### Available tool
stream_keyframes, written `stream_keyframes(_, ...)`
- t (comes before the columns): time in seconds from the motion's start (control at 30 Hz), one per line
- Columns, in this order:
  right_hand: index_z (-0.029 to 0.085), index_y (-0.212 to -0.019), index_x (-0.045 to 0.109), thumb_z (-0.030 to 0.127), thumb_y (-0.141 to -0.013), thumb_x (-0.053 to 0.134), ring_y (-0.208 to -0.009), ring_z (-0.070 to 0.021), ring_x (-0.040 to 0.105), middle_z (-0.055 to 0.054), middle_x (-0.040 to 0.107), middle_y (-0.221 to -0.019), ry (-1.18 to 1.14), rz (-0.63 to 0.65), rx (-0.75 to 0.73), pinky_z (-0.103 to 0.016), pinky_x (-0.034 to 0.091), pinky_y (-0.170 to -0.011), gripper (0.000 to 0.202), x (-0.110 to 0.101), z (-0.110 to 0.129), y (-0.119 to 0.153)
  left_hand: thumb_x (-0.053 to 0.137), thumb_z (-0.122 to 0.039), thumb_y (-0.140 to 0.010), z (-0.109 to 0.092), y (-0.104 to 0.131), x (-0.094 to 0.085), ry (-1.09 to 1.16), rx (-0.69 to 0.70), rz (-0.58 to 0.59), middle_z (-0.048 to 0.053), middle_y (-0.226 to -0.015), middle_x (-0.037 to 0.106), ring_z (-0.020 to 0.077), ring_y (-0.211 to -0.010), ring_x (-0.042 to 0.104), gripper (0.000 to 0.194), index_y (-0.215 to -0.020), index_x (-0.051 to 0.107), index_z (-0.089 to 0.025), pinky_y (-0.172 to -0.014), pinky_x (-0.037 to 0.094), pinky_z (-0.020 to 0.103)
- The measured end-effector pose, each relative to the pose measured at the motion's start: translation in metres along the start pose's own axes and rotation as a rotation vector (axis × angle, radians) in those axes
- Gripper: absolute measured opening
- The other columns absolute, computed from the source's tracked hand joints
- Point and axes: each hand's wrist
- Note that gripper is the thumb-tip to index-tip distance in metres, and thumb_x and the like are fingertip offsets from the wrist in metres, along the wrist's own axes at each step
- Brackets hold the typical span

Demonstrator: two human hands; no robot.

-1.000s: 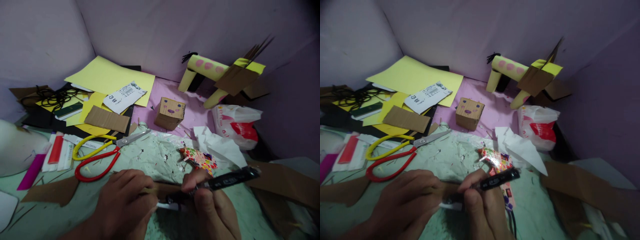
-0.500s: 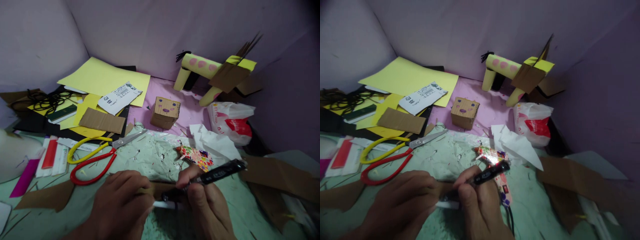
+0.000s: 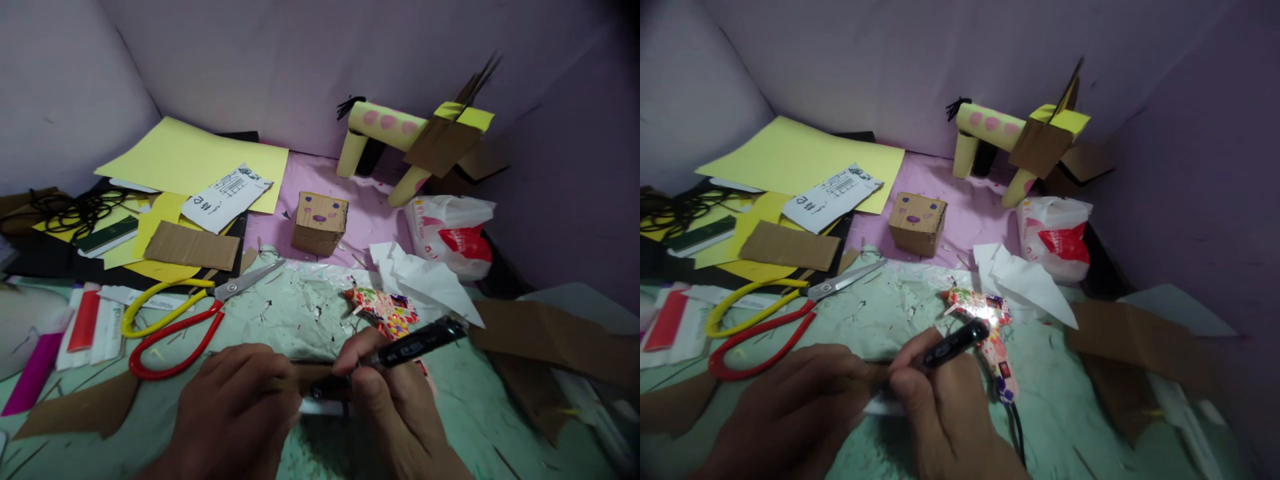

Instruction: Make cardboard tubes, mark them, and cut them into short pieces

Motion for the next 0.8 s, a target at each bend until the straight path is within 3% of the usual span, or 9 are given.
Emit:
stream_keyframes(0.2, 0.029, -0.084, 0.057, 0.058, -0.093, 0.04, -0.065, -0.0139, 0.051, 0.003, 0.058, -0.073, -0.038, -0.027, -0.102, -0.027, 0.038, -0.059, 0.034, 0.0016, -0.0018, -0.0011, 0.051, -0.011, -0.087, 0.0011, 0.0003, 0.001, -0.024, 0.002, 0.011, 0.002, -0.093, 0.07, 0.0204, -0.088, 0.063, 0.019, -0.089, 0.065, -0.025, -0.071, 0.052, 0.035)
stream_keyframes(0.8, 0.03, -0.085, 0.057, 0.059, -0.094, 0.037, -0.061, -0.0127, 0.046, 0.005, 0.054, -0.072, -0.006, -0.053, -0.147, -0.026, 0.034, -0.056, 0.036, 0.0002, -0.0012, -0.0007, 0.049, -0.012, -0.087, 0.0002, 0.0009, -0.0006, -0.032, -0.004, -0.014, 0.002, -0.093, 0.07, 0.0208, -0.088, 0.064, 0.02, -0.089, 0.063, -0.025, -0.071, 0.052, 0.034)
Point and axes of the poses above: each hand's wrist, its own y-axis away from the middle knuckle, its own x-axis out of the palm, z = x × y
